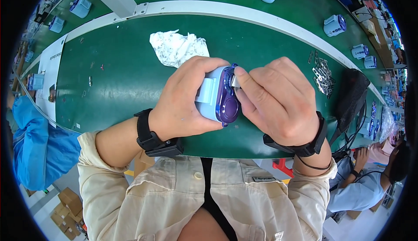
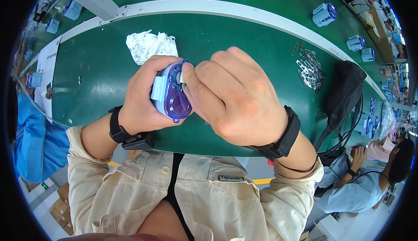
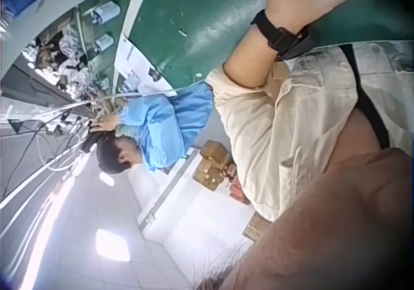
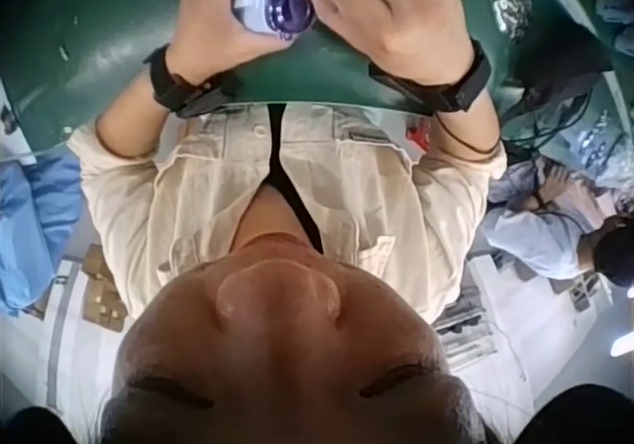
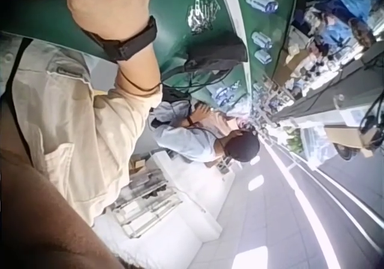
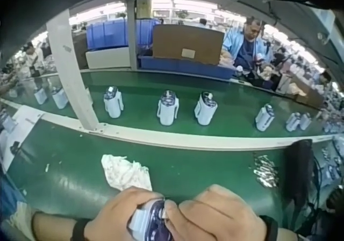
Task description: The person picks up a blue device, peels off a small white sticker by hand, and presses a component into the device. After repeating these actions on several devices, they place each one back onto the assembly line.
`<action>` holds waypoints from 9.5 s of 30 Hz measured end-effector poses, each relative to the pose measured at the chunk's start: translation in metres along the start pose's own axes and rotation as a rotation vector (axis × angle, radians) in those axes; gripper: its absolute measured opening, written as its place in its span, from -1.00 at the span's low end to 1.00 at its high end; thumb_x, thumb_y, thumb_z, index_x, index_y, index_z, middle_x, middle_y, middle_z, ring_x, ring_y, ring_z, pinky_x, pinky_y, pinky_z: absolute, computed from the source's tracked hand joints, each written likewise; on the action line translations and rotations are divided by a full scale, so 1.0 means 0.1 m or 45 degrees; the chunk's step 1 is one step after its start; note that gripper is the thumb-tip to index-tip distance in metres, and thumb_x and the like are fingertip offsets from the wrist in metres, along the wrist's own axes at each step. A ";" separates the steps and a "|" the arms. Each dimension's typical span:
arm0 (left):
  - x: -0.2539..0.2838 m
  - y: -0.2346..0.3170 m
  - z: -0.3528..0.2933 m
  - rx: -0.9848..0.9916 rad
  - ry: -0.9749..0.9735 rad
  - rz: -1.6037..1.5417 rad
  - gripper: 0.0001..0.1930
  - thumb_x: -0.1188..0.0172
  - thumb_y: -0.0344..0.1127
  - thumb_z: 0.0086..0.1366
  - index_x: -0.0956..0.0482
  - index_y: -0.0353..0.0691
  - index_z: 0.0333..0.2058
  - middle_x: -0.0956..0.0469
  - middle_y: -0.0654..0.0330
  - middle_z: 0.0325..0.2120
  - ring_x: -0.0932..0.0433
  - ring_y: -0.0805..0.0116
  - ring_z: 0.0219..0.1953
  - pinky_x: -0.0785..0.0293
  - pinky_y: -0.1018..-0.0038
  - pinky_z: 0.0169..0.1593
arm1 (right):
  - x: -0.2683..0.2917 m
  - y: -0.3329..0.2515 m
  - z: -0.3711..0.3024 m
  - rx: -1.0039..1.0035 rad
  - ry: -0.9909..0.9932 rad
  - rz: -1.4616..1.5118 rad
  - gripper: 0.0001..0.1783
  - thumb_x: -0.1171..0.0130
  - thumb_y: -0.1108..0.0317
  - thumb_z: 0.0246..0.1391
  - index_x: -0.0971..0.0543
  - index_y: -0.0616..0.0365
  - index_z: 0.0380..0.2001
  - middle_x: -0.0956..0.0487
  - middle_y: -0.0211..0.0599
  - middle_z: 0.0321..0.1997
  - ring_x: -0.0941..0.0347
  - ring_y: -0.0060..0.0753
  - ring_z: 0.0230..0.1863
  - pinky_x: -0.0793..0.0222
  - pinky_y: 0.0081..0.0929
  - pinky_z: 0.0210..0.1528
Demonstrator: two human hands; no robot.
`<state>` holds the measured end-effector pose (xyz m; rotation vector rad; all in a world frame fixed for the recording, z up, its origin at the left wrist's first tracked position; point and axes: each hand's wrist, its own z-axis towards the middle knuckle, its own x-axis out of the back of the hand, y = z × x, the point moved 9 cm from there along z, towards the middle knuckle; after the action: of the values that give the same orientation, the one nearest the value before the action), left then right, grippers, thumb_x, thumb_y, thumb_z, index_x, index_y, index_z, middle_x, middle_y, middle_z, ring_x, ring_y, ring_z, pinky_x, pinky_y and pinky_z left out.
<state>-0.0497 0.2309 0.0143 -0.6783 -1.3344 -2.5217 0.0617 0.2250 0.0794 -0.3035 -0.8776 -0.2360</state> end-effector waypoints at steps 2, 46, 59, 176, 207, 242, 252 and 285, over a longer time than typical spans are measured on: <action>-0.02 -0.07 -0.03 0.081 -0.027 -0.082 -0.22 -0.49 -0.35 -0.30 -0.38 -0.22 0.01 -0.49 0.07 -0.18 -0.51 0.05 -0.17 -0.46 0.31 -0.10 | -0.03 0.00 0.00 -0.001 -0.009 -0.004 -0.54 -0.35 0.60 -0.39 -0.59 0.45 -0.25 -0.50 -0.16 -0.42 -0.41 -0.21 -0.49 -0.33 -0.37 -0.46; 0.00 0.18 0.04 -0.307 0.020 -0.104 -0.30 -0.49 -0.36 -0.18 -0.38 -0.22 0.01 -0.50 0.08 -0.18 -0.49 0.10 -0.18 -0.41 0.32 -0.11 | -0.70 0.31 -0.35 -0.999 0.082 2.146 -0.60 -0.14 0.42 0.19 -0.36 0.12 0.09 -0.38 -0.25 0.15 -0.29 -0.40 0.19 -0.29 -0.40 0.16; 0.00 0.15 -0.02 -0.247 0.158 -0.285 -0.31 -0.48 -0.38 -0.13 -0.36 -0.26 0.01 -0.49 0.08 -0.14 -0.51 0.12 -0.15 -0.44 0.30 -0.09 | -0.62 0.25 -0.27 -0.741 0.179 2.088 -0.60 -0.11 0.32 0.23 -0.34 0.11 0.10 -0.35 -0.26 0.15 -0.28 -0.38 0.19 -0.18 -0.37 0.23; 0.17 0.08 -0.09 -0.016 0.201 0.223 -0.21 -0.49 -0.40 -0.25 -0.33 -0.29 0.05 -0.47 0.00 -0.13 -0.50 0.01 -0.16 -0.47 0.28 -0.10 | 0.05 0.07 -0.03 -0.467 0.411 0.158 -0.86 -0.32 0.56 -0.07 -0.65 0.30 -0.36 -0.56 -0.29 -0.54 -0.39 -0.44 -0.59 -0.23 -0.50 -0.37; 0.15 -0.02 -0.06 -0.008 0.188 0.362 -0.23 -0.50 -0.35 -0.22 -0.35 -0.32 0.03 -0.48 -0.01 -0.14 -0.50 0.01 -0.18 -0.47 0.27 -0.11 | -0.11 -0.09 0.06 -0.162 -0.006 -0.225 -0.55 -0.30 0.43 -0.22 -0.58 0.40 -0.17 -0.48 -0.23 -0.47 -0.36 -0.27 -0.51 -0.25 -0.34 -0.38; 0.10 0.07 -0.06 -0.273 0.170 -0.198 -0.29 -0.48 -0.39 -0.05 -0.30 -0.31 0.07 -0.55 0.00 -0.14 -0.54 0.03 -0.05 -0.44 0.21 0.03 | -0.67 0.30 -0.27 -1.099 0.116 2.276 -0.49 -0.17 0.50 0.15 -0.39 0.28 0.18 -0.44 -0.16 0.19 -0.42 -0.38 0.13 -0.35 -0.41 0.18; -0.01 -0.03 -0.09 -0.142 0.055 -0.239 -0.26 -0.50 -0.40 -0.05 -0.27 -0.25 0.08 -0.53 -0.03 -0.12 -0.56 0.09 -0.07 -0.46 0.28 0.00 | -0.69 0.37 -0.31 -1.057 0.148 1.933 -0.52 -0.12 0.45 0.20 -0.38 0.27 0.18 -0.46 -0.23 0.13 -0.42 -0.43 0.11 -0.36 -0.43 0.17; 0.13 -0.08 -0.10 -0.297 0.311 -0.415 -0.14 -0.58 -0.36 -0.16 -0.21 -0.17 0.09 -0.40 -0.06 0.04 -0.43 0.04 0.11 -0.40 0.24 0.12 | -0.05 -0.24 -0.06 -0.095 0.474 0.126 -0.30 -0.56 0.17 -0.31 -0.52 0.23 -0.06 -0.43 0.03 0.09 -0.48 0.02 0.03 -0.48 -0.23 -0.02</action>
<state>-0.0674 0.2273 0.0102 -0.1866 -1.1549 -2.9338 0.0548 0.2013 0.0757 -0.3581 -0.4857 -0.2251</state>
